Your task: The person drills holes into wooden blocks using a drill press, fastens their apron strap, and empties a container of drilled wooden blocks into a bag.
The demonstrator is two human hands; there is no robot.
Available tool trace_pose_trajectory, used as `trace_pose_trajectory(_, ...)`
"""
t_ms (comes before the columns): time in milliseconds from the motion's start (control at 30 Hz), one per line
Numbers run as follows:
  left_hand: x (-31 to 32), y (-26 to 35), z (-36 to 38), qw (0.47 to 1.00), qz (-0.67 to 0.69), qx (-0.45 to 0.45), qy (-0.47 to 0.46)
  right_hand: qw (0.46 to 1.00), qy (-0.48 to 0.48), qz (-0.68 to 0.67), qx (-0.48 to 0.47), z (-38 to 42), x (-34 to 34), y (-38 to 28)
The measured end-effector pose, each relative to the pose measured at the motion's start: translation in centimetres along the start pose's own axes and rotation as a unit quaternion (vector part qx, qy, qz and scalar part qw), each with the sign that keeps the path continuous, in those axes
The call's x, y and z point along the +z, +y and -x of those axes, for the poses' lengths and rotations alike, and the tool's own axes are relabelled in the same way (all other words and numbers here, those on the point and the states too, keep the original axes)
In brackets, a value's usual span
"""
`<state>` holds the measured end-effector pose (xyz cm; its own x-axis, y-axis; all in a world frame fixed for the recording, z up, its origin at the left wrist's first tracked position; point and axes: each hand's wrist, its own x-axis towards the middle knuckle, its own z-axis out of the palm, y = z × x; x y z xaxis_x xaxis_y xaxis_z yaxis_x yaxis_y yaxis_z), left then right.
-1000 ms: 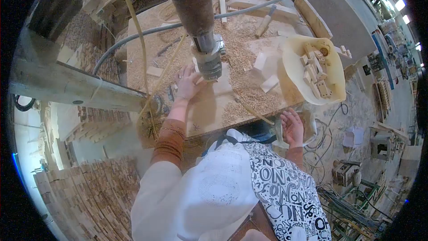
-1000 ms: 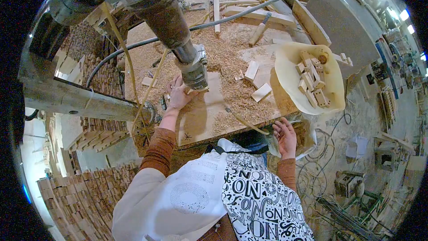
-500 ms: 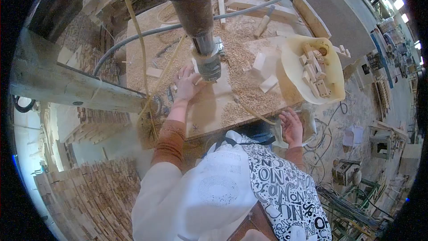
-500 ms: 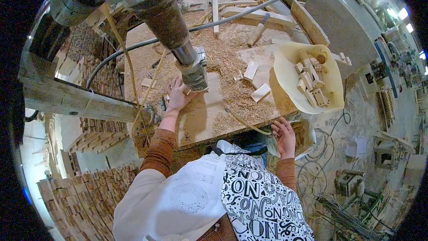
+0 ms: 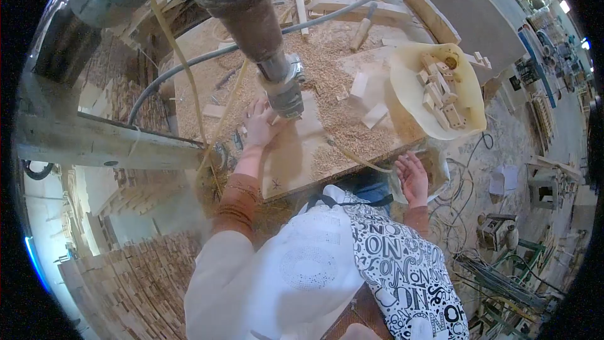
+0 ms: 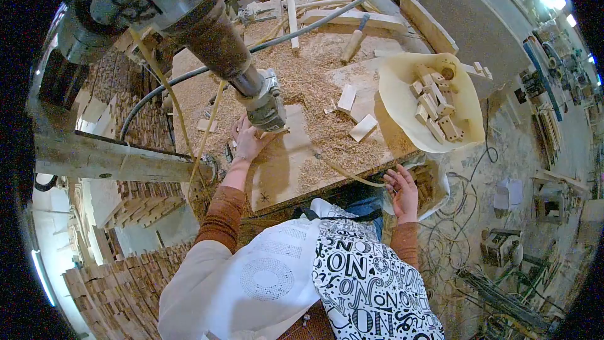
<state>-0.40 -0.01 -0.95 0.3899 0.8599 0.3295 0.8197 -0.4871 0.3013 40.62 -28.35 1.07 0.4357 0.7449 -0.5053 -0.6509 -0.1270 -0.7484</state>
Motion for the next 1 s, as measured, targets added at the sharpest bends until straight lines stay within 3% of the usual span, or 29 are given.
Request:
trace_pose_trajectory(233, 0.1, 0.2, -0.2, 1.0, -0.001, -0.015, -0.025, 1.0, 0.008, -0.007, 0.013, 0.2, -0.5, 0.0)
trace_pose_trajectory(333, -1.1, 1.2, -0.5, 0.992, -0.062, -0.038, -0.105, 1.0, 0.002, -0.003, 0.014, 0.3, -0.2, -0.2)
trace_pose_trajectory(433, -2.8, 3.1, -1.0, 0.99, -0.075, -0.035, -0.115, 1.0, 0.006, 0.015, 0.019, 0.3, -0.2, -0.2)
trace_pose_trajectory(500, -3.5, 4.5, -1.5, 0.977, -0.124, -0.017, -0.173, 1.0, 0.007, 0.022, 0.016, 0.0, -0.5, 0.0)
trace_pose_trajectory(633, -2.9, 5.7, -0.2, 0.979, -0.107, 0.003, -0.176, 1.0, 0.01, 0.018, 0.016, 0.3, -1.2, 0.0)
trace_pose_trajectory(700, -3.3, 6.4, 0.1, 0.941, -0.019, -0.091, -0.324, 1.0, 0.014, 0.014, 0.02, 0.5, -1.5, 0.1)
trace_pose_trajectory(833, -1.5, 6.8, 2.8, 0.968, -0.019, -0.075, -0.239, 0.999, 0.033, 0.012, 0.022, 1.0, -1.4, 0.2)
trace_pose_trajectory(900, -0.4, 6.8, 3.9, 0.996, 0.023, 0.01, -0.085, 1.0, 0.023, 0.005, 0.012, 1.0, -1.4, 0.3)
trace_pose_trajectory(1000, -0.1, 7.6, 4.2, 0.998, 0.04, 0.02, -0.04, 1.0, 0.027, 0.008, 0.014, 0.9, -1.3, 0.3)
